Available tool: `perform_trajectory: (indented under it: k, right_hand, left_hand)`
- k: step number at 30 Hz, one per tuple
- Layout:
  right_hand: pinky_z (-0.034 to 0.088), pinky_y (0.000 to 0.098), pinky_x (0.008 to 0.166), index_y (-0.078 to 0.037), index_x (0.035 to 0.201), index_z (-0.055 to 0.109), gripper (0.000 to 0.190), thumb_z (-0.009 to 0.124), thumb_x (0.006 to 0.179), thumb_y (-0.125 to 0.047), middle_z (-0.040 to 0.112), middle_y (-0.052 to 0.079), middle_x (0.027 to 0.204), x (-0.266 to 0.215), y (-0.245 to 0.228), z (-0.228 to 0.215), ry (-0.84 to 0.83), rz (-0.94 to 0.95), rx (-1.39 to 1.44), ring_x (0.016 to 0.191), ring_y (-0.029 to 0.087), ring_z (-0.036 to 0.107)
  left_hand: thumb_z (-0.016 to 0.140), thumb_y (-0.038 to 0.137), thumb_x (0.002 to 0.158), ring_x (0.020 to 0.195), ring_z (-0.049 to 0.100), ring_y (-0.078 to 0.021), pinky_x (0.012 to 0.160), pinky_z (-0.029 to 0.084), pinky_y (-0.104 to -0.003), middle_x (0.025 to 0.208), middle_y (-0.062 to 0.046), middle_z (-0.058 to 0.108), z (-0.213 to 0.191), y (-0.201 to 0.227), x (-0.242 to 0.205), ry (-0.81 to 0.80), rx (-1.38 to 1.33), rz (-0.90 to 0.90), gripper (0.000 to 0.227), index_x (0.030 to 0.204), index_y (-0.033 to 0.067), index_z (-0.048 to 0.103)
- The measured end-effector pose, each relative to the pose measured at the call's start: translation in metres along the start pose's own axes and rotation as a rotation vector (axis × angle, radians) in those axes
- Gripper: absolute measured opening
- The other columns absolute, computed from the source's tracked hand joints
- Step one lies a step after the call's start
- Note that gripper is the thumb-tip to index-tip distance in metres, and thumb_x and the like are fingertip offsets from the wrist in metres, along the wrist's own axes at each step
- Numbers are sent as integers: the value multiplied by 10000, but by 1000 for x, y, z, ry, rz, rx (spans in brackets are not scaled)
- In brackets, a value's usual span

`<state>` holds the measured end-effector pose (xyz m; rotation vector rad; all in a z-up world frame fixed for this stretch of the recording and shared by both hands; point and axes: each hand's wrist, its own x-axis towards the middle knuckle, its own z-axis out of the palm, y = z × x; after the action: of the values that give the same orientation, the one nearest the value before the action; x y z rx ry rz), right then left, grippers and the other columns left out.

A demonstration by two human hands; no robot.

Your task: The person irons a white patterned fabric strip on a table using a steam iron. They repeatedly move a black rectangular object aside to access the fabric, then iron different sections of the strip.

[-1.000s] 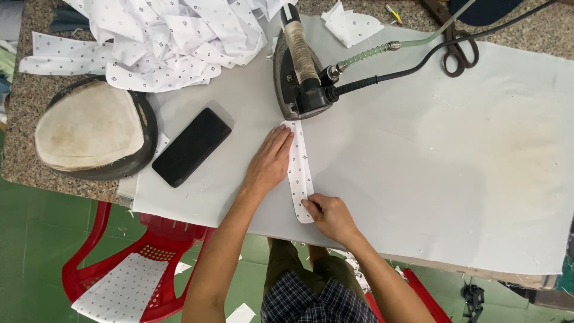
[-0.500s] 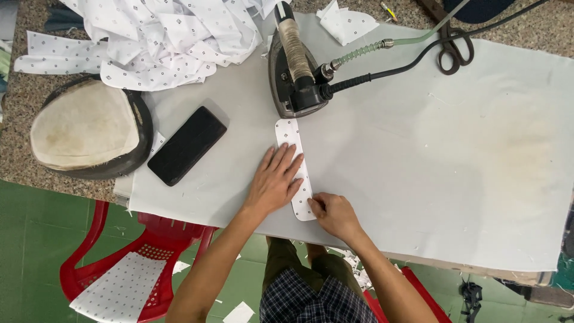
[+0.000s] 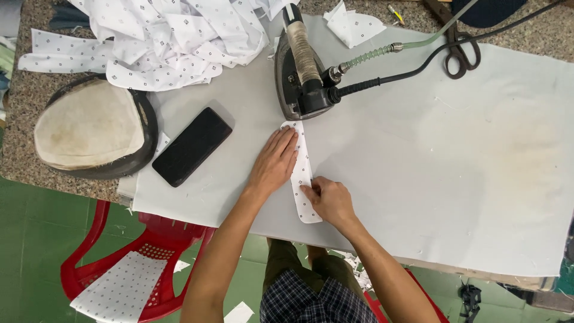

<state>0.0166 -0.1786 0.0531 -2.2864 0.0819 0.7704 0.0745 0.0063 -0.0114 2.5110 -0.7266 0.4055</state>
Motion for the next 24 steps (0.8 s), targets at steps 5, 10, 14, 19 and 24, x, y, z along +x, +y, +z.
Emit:
perform_trajectory:
  k: [5, 10, 14, 19, 24]
  right_hand:
    - [565, 410, 663, 41, 967, 751, 310, 588, 1005, -221, 742, 215, 768, 17, 31, 21, -140, -37, 209, 742, 340, 715]
    - [529, 376, 595, 6, 903, 757, 353, 542, 1020, -248, 688, 174, 659, 11, 30, 10, -190, -22, 134, 646, 298, 664]
    - [576, 386, 640, 24, 1044, 760, 348, 530, 1018, -235, 751, 216, 799, 2, 24, 1, -208, 48, 100, 769, 330, 730]
    - [595, 409, 662, 29, 1075, 755, 359, 553, 1009, -260, 767, 228, 862, -1, 22, 1, -191, 64, 107, 837, 364, 752]
    - [585, 420, 643, 45, 1061, 742, 335, 599, 982, -248, 762, 229, 842, -8, 9, -9, -150, 49, 32, 826, 382, 746]
  left_hand:
    - [566, 123, 1012, 1360, 510, -308, 1179, 387, -450, 1413, -162, 553, 0, -3, 0, -20, -7, -10, 407, 1407, 23, 568]
    - [574, 159, 1009, 1374, 494, -300, 1182, 382, -457, 1430, -146, 535, -5, 2, 1, -66, 40, -4, 381, 1382, 92, 612]
    - [561, 314, 1014, 1419, 448, -325, 1201, 307, -515, 1491, -165, 498, -19, 25, -2, -138, 99, -31, 439, 1401, 110, 608]
    - [532, 383, 1018, 1459, 402, -307, 1214, 243, -535, 1548, -141, 462, -23, 37, -17, -176, 95, -79, 487, 1457, 174, 565]
    - [525, 406, 1005, 1484, 373, -292, 1234, 211, -516, 1574, -127, 440, -21, 37, -19, -163, 121, -73, 514, 1482, 213, 530]
